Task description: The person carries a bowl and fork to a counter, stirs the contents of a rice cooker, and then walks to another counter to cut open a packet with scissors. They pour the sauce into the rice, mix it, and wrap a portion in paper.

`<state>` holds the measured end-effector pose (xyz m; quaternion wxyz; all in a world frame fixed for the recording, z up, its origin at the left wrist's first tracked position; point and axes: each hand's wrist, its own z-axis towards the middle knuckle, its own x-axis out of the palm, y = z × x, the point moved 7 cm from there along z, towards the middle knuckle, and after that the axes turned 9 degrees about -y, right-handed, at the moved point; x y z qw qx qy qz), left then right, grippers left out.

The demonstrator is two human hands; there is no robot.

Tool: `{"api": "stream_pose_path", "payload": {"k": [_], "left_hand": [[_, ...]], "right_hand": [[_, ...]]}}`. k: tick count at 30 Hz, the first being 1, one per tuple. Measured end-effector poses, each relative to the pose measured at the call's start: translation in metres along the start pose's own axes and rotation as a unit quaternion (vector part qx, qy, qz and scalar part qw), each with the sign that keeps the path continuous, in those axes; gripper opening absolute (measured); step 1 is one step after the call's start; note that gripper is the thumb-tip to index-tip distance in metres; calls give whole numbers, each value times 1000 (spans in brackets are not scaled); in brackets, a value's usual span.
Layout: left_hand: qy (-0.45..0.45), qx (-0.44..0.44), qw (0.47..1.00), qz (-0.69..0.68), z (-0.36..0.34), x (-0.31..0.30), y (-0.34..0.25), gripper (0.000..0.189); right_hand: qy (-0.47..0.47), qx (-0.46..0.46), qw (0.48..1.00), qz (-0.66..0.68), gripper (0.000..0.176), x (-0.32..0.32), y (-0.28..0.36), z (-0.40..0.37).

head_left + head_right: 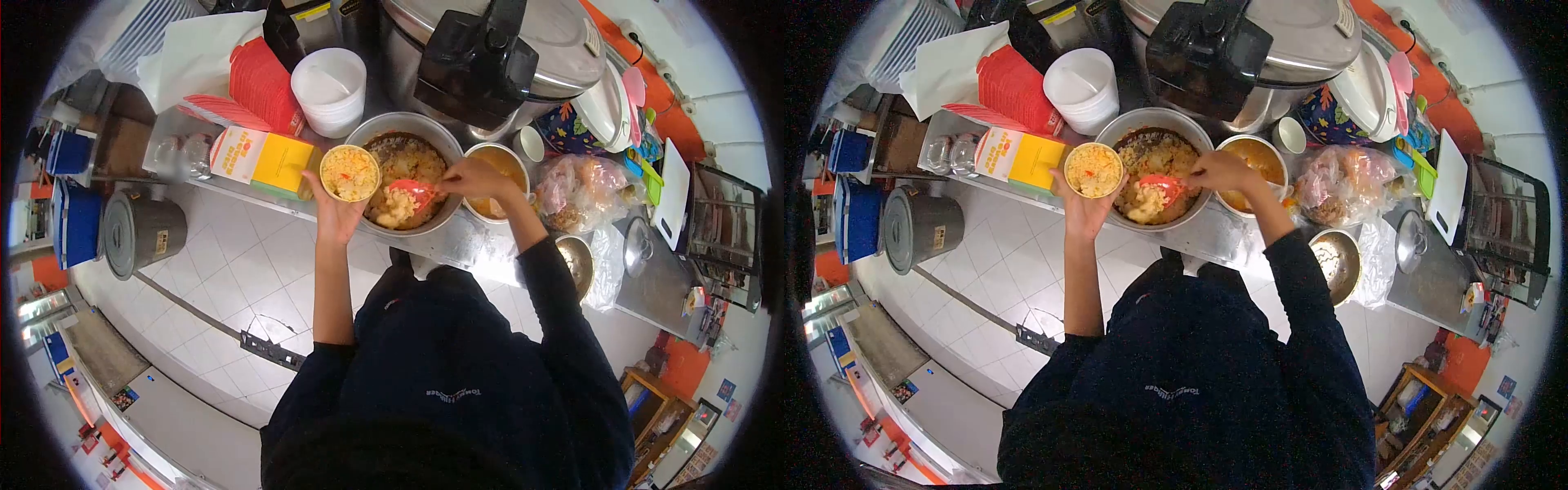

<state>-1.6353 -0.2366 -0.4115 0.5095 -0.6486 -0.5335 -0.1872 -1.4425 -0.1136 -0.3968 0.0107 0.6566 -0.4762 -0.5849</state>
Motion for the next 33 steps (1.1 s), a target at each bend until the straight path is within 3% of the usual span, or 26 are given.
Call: {"api": "stream_pose_path", "payload": {"k": [4,6,7,9,11,12,14,18,21,22,24,25,31,32,33], "left_hand": [[-50,41,997,34,4,5,3,82],[-75,69,993,58,9,9,8,81],[-77,79,991,71,14,9,15,79],[-98,76,988,87,16,18,29,77],[-86,35,995,48,24,25,49,76],[-79,-4,997,8,26,29,61,76],[-88,-20,996,6,26,33,68,73],[-63,-34,996,-55,30,34,64,70],[-63,-15,996,-55,30,34,57,68],[-79,0,996,-47,31,33,54,67],[-56,22,998,9,28,39,52,68],[-34,43,996,64,27,42,50,69],[-62,21,997,28,27,29,53,67],[-58,22,998,28,27,33,52,67],[-67,66,995,14,26,36,47,67]], "right_hand": [[-57,10,994,95,39,-20,-13,-29],[-158,63,945,279,32,-44,1,-54],[-162,63,945,278,32,-38,5,-57],[-351,113,907,203,23,-40,10,-64],[-430,113,895,37,24,-38,56,-75],[-434,117,892,36,24,-25,61,-71],[-549,-70,816,-170,21,-11,98,-75],[-556,-4,817,-155,21,-31,89,-85],[-394,161,900,90,29,-32,47,-71],[-396,162,899,91,29,-31,45,-68],[-297,70,928,213,34,-11,56,-49],[-298,70,928,214,34,-6,60,-45],[-285,24,951,119,39,-10,67,-42],[-209,142,932,260,42,-2,51,-41],[-124,253,877,390,44,12,41,-43]]}}
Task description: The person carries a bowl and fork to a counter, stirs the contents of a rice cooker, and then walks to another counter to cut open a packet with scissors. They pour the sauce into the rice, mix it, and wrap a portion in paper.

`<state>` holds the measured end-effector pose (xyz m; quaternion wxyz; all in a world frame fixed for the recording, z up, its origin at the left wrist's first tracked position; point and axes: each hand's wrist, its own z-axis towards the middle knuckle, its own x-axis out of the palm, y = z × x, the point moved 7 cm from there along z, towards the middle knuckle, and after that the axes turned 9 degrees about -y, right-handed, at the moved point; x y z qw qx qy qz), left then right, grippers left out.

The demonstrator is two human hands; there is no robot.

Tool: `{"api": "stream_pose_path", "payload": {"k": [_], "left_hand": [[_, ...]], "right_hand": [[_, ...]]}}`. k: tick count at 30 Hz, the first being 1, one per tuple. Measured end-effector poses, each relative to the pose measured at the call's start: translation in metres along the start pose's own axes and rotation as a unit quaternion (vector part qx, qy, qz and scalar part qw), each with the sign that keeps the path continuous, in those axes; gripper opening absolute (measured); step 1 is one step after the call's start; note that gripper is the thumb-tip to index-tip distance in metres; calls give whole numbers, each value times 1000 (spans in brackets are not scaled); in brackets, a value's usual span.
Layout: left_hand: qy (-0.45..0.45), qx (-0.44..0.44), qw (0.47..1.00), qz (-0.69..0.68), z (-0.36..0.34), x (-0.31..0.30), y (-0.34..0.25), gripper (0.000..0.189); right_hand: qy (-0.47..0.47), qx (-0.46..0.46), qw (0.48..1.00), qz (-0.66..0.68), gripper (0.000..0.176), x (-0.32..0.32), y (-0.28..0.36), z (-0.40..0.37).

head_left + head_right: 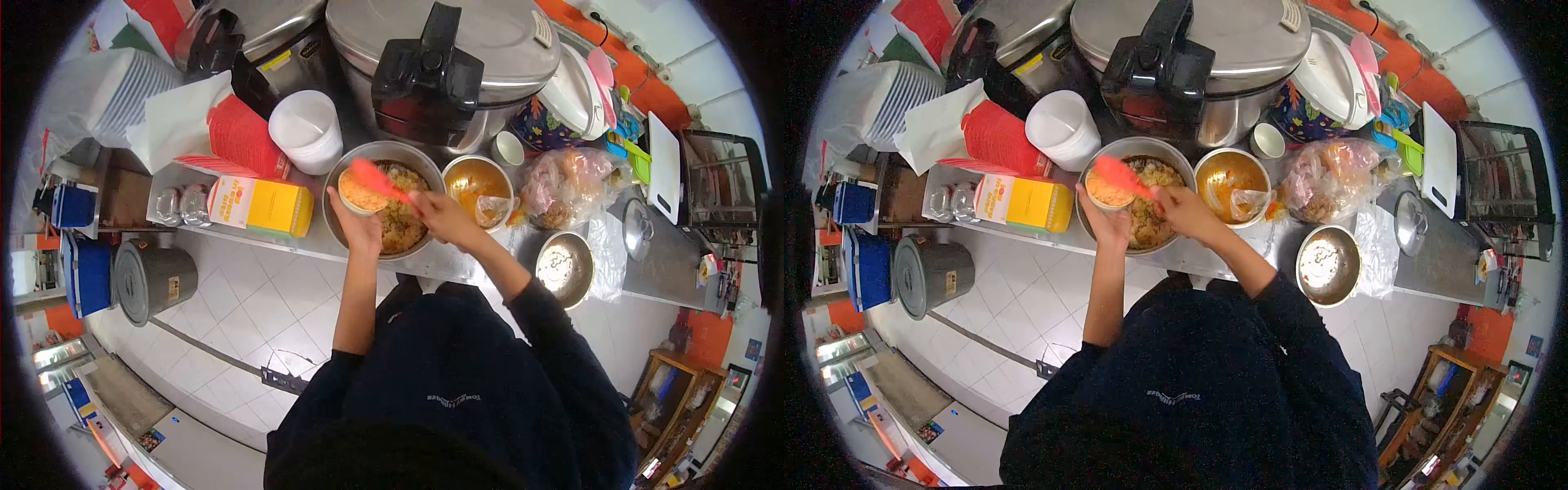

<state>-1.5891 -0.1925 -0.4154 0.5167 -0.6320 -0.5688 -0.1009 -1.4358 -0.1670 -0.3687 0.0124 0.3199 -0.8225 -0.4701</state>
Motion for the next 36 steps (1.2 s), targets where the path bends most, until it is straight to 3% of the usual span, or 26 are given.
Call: {"api": "stream_pose_path", "payload": {"k": [4,6,7,9,10,12,13,15,16,18,19,20,21,22,23,24,25,26,27,28,31,34,36], "left_hand": [[-18,91,995,24,0,0,-7,65],[-19,111,991,68,5,-3,-4,64],[-11,110,991,72,6,-5,-4,63],[-3,110,991,78,8,-11,-4,62],[-26,122,990,60,11,-15,-8,64],[-48,136,989,39,14,-22,-16,65],[-62,158,985,18,11,-26,-25,66],[-78,177,981,0,4,-31,-33,67],[-69,165,984,-16,-3,-24,-39,66],[-67,96,992,-47,-27,-1,-42,64],[-67,95,992,-46,-38,10,-42,64],[-54,48,996,-57,-48,22,-33,65],[-40,0,997,-66,-59,36,-22,65],[-34,-6,997,-64,-72,50,-14,65],[62,-60,992,-86,-90,78,1,62],[159,-116,974,-108,-110,105,18,59],[168,-130,971,-108,-125,121,35,59],[121,-159,977,-80,-139,129,58,58],[75,-190,978,-48,-152,131,83,57],[161,-219,962,-29,-164,136,108,59],[200,-235,950,49,-206,159,169,55],[220,-247,938,100,-249,179,231,49],[252,-264,917,159,-271,181,281,46]], "right_hand": [[-52,4,999,-2,48,21,-20,2],[-56,-93,994,28,47,32,-14,5],[-60,-93,993,31,47,26,-13,7],[18,34,996,76,46,26,-26,12],[17,32,996,77,46,25,-26,11],[-166,-150,973,52,43,-3,-6,7],[-166,-152,973,51,43,-7,-10,13],[-236,-210,932,-181,30,-14,-13,20],[-235,-207,933,-179,30,-17,-5,13],[-387,-368,769,-351,22,-28,48,-30],[-388,-367,769,-351,22,-32,44,-29],[-322,-394,847,-155,21,-38,37,-26],[-243,-403,881,51,22,-45,27,-22],[-191,-446,867,116,48,-46,24,-23],[-201,-445,865,114,48,-54,23,-33],[-124,-412,868,249,64,-58,16,-43],[-48,-371,848,376,81,-65,7,-52],[-74,-378,857,342,99,-79,-1,-61],[-97,-376,857,337,99,-98,-13,-72],[-105,-374,843,371,98,-119,-19,-88],[-165,-357,818,420,93,-181,-67,-126],[-186,-318,735,569,94,-231,-122,-167],[-139,-291,684,655,91,-251,-182,-186]]}}
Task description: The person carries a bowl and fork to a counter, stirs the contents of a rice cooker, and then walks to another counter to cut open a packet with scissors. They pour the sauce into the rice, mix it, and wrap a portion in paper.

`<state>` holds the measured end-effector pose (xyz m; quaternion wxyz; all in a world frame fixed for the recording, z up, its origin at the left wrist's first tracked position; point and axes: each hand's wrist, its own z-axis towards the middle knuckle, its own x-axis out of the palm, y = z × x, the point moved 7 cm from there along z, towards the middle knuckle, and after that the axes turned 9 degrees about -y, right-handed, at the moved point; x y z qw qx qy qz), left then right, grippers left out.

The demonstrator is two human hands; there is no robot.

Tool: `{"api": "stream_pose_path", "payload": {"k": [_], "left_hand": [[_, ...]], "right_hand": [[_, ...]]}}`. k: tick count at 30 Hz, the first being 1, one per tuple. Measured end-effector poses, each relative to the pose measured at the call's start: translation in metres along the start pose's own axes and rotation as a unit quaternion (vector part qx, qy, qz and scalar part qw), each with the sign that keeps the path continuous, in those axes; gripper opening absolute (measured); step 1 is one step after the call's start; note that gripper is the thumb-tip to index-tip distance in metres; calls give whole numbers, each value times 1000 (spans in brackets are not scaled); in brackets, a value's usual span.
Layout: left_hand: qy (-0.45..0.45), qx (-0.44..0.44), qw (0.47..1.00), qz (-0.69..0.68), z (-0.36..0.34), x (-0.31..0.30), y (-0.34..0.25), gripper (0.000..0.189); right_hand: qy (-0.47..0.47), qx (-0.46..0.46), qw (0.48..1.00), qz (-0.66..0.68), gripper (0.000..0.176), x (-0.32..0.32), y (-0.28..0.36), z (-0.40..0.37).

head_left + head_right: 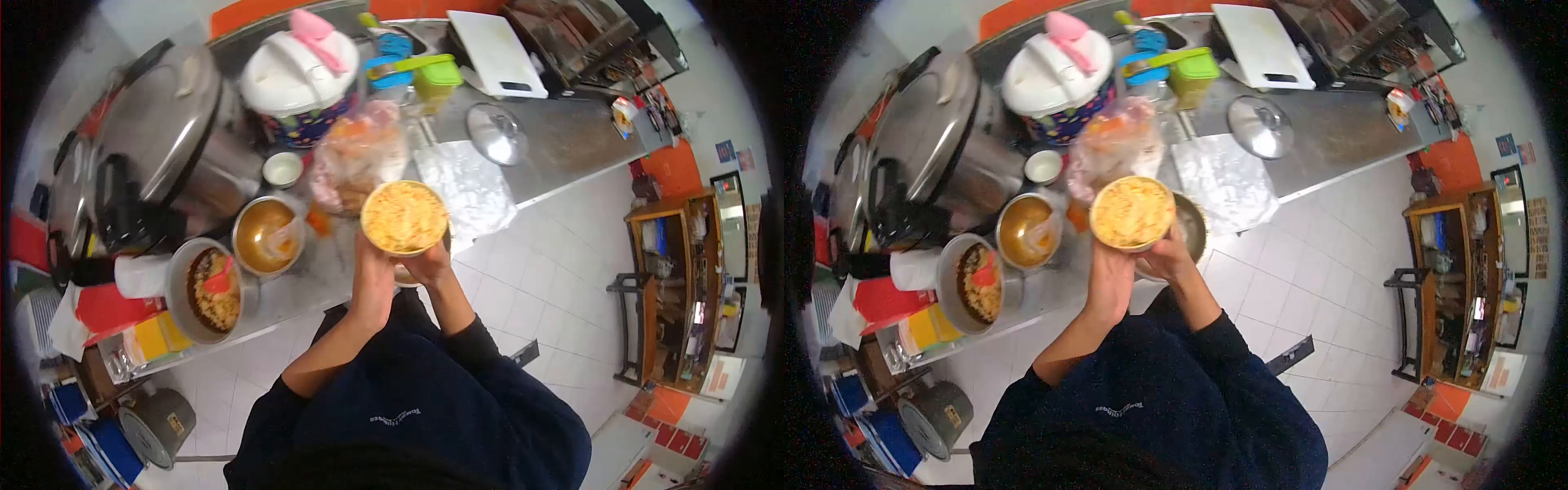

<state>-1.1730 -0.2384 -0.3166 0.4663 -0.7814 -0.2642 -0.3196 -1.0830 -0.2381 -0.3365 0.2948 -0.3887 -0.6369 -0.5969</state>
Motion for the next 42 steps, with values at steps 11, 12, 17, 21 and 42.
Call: {"api": "stream_pose_path", "payload": {"k": [11,12,17,21,42], "left_hand": [[-72,-18,946,317,39,37,138,29],[-93,8,943,319,41,34,133,30],[-162,62,928,330,35,12,112,31],[-205,92,922,316,16,-26,82,32],[-437,240,851,-165,-121,-317,-89,63]], "right_hand": [[-239,-131,864,-423,61,-226,194,49],[-195,-222,744,-599,64,-223,195,60],[-85,-258,478,-835,74,-210,152,84],[-71,-278,515,-807,79,-204,172,77],[224,-119,764,-593,57,125,-254,41]]}}
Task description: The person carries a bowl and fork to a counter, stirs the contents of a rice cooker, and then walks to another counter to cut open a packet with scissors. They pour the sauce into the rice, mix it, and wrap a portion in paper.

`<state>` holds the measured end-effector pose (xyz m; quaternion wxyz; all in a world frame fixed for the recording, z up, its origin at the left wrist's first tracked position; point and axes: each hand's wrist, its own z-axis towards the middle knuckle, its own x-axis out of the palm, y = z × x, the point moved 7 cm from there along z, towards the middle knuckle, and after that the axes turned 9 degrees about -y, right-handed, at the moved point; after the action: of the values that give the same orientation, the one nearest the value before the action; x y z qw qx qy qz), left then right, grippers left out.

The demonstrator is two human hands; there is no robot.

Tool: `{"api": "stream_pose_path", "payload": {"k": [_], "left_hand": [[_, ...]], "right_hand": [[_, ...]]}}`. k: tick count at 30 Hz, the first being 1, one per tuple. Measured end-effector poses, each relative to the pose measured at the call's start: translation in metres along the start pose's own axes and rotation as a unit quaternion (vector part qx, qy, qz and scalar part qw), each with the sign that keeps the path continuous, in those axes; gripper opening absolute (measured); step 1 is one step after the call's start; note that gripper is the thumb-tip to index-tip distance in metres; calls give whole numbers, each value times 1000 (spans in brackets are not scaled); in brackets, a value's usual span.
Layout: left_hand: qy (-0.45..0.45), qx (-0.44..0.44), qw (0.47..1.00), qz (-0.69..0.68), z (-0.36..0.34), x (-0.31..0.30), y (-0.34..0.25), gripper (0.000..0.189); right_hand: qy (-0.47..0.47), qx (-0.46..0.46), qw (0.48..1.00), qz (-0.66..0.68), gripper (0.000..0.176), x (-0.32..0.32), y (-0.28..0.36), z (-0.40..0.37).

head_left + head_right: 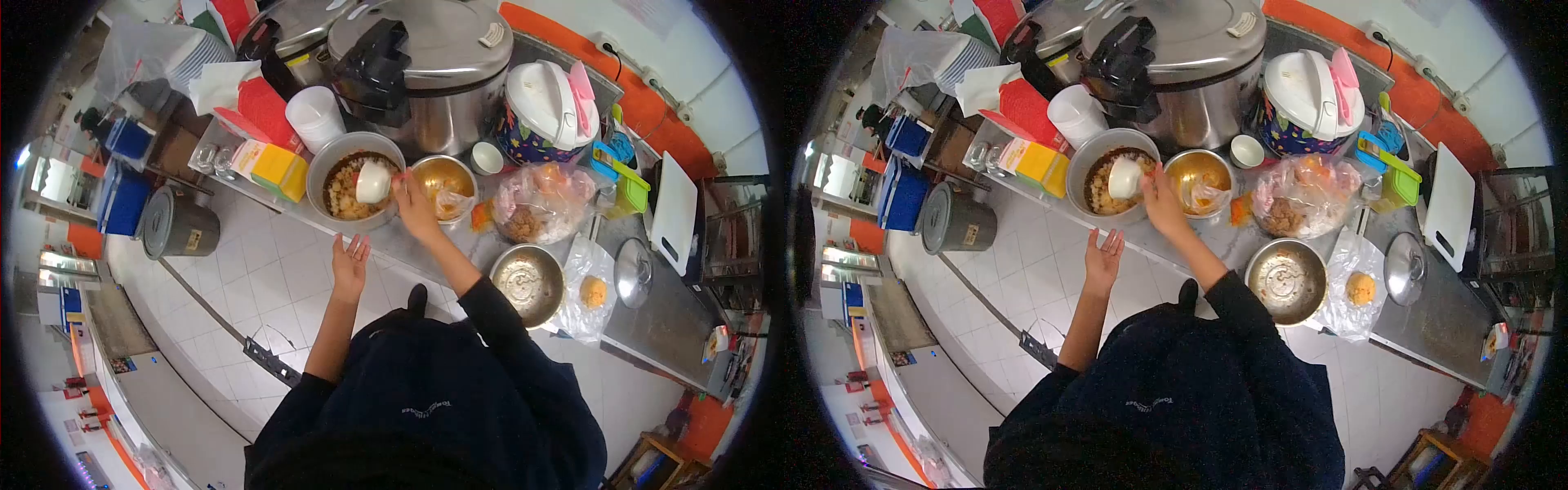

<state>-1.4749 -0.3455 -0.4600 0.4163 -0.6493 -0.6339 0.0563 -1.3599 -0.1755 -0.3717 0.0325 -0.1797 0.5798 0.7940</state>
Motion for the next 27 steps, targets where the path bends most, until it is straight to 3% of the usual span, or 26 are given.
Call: {"api": "stream_pose_path", "payload": {"k": [1,2,3,4,6,7,9,10,12,13,15,16,17,18,19,20,21,23,25,27], "left_hand": [[3,-1,1000,2,5,2,-10,63],[23,-12,1000,8,8,7,-17,67],[43,-27,999,15,10,10,-21,71],[44,-36,998,21,13,11,-24,71],[71,-48,995,50,20,14,-27,75],[73,-57,994,58,22,14,-27,75],[71,-54,994,59,24,12,-28,75],[69,-63,993,66,23,10,-25,75],[82,-46,994,54,20,11,-24,73],[85,-53,993,60,20,8,-21,73],[46,-41,998,23,20,3,-14,68],[52,-54,997,28,14,7,-1,68],[41,20,995,88,4,10,3,63],[35,92,984,148,-10,20,10,59],[51,72,984,157,-29,35,31,59],[162,79,956,231,-62,66,53,52],[271,88,912,296,-96,95,78,46],[462,-2,784,414,-164,133,154,37],[649,-200,629,379,-231,124,250,33],[740,-157,423,499,-279,107,321,32]], "right_hand": [[-4,0,1000,0,57,-2,-2,-8],[26,-114,972,-206,53,0,5,-19],[58,-218,888,-401,50,8,6,-30],[58,-208,888,-407,50,12,-3,-34],[61,-341,742,-574,49,39,-13,-53],[63,-329,743,-580,49,38,-9,-53],[122,-392,560,-719,45,37,7,-60],[129,-383,562,-722,45,25,16,-64],[264,-452,487,-700,41,16,17,-89],[267,-444,488,-703,41,9,10,-100],[180,-395,647,-627,31,-20,11,-118],[182,-383,645,-636,31,-43,14,-124],[215,-284,794,-492,26,-78,25,-125],[226,-167,903,-325,21,-116,24,-127],[147,-166,936,-274,18,-159,17,-128],[64,-169,958,-221,17,-207,8,-132],[-36,-108,952,-284,21,-257,-7,-144],[-148,-12,923,-354,49,-354,-48,-178],[-115,16,885,-452,62,-416,-75,-215],[-5,34,850,-526,62,-446,-108,-248]]}}
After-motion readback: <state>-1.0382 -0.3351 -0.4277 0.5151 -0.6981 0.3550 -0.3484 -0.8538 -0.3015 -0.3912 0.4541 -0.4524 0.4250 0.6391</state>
